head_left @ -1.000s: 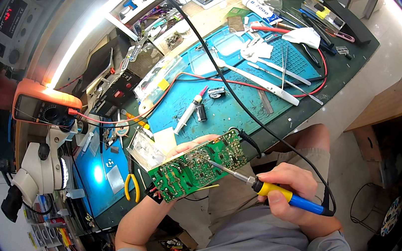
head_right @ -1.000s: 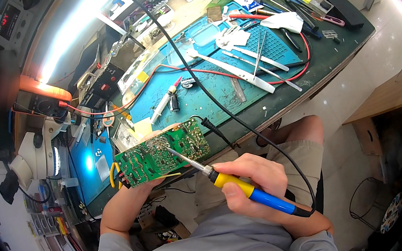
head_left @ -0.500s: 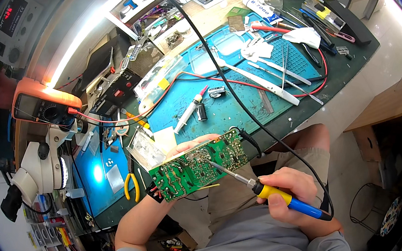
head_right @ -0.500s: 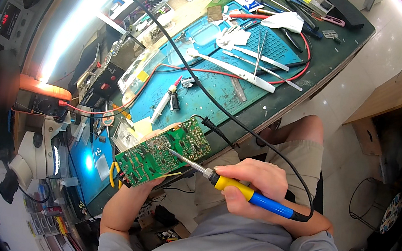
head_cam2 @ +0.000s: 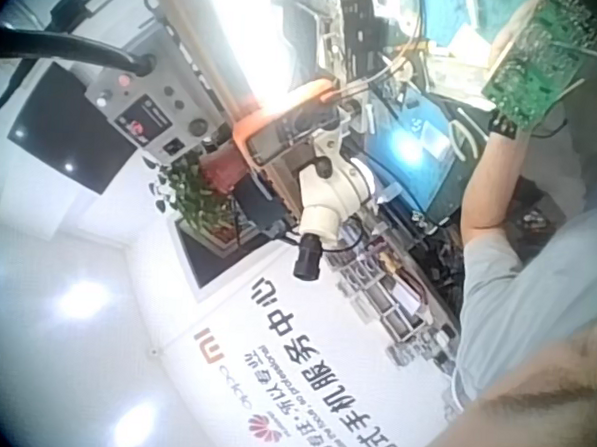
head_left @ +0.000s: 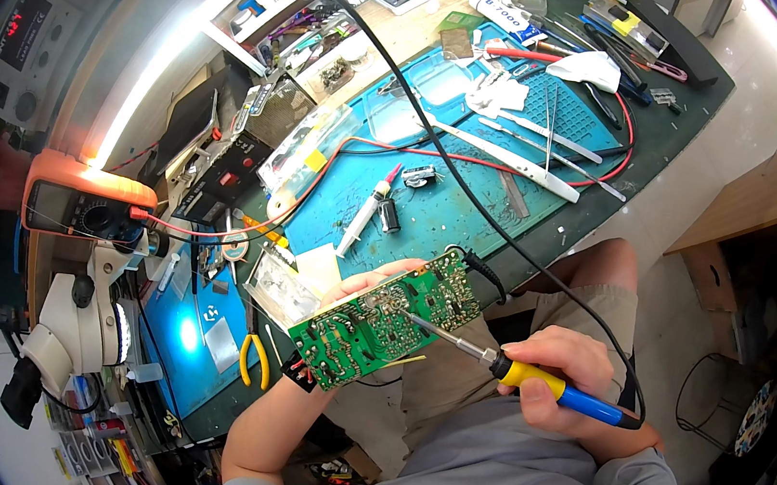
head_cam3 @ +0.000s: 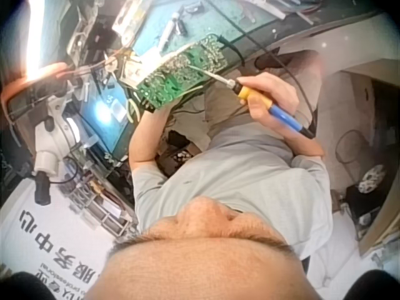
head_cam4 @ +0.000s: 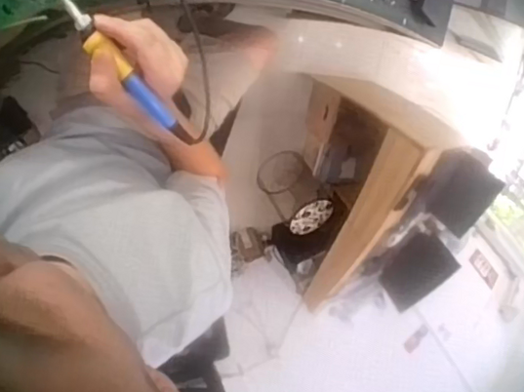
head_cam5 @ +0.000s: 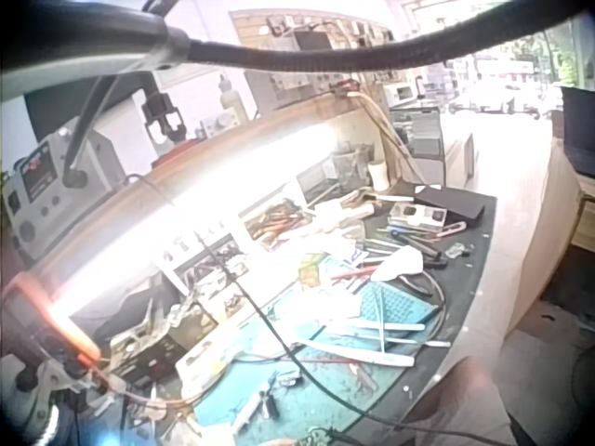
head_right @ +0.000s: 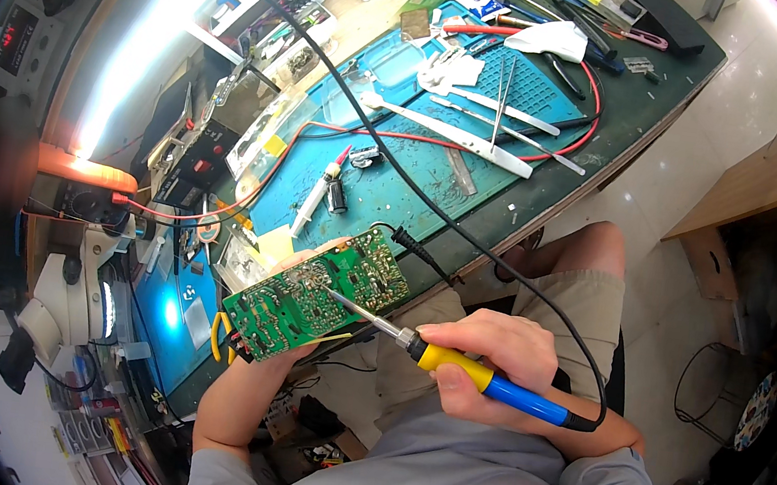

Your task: The person uses a soldering iron to apply solder to a green circuit board held in the left hand. They then use tweezers to manipulate a small electronic component and a wire, preparing them for installation. The person continues to solder the board and handle the component with tweezers throughout the clip.

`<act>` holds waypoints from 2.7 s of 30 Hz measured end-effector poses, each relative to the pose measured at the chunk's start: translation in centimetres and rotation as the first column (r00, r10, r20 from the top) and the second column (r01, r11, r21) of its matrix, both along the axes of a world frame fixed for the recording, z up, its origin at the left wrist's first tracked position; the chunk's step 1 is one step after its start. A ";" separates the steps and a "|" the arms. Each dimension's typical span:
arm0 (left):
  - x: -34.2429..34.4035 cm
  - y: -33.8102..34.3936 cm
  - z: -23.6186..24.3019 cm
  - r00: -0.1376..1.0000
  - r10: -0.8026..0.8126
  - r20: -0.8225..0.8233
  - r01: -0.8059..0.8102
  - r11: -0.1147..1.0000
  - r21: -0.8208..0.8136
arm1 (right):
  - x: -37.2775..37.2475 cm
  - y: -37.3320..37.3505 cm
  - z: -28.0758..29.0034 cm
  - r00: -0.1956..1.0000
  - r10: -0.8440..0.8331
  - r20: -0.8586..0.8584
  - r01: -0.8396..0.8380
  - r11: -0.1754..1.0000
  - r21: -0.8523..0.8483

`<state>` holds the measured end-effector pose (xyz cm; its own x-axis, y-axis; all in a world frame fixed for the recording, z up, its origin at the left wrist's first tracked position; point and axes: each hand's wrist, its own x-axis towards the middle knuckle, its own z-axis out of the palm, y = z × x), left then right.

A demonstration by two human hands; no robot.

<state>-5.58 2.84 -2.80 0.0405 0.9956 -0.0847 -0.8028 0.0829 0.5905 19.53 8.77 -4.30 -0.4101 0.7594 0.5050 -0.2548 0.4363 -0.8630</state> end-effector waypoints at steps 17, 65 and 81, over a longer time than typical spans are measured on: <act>-0.3 0.2 -0.1 0.995 -0.038 0.092 0.048 0.993 -0.106 | 0.4 0.2 0.3 0.998 0.050 0.033 -0.047 0.996 -0.078; -1.3 -0.2 -1.3 0.998 -0.056 0.009 0.056 0.961 -0.272 | 0.5 0.9 0.8 0.993 0.114 0.030 -0.108 0.981 -0.164; -0.9 -0.1 -0.6 0.985 -0.052 -0.164 0.041 0.996 -0.073 | 0.3 1.3 1.0 0.992 0.116 0.040 -0.111 0.988 -0.105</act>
<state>-6.44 2.71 -3.35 0.0662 0.9844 -0.1630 -0.6884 0.1633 0.7067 19.86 10.03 -3.33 -0.5180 0.7533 0.4053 -0.2565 0.3152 -0.9137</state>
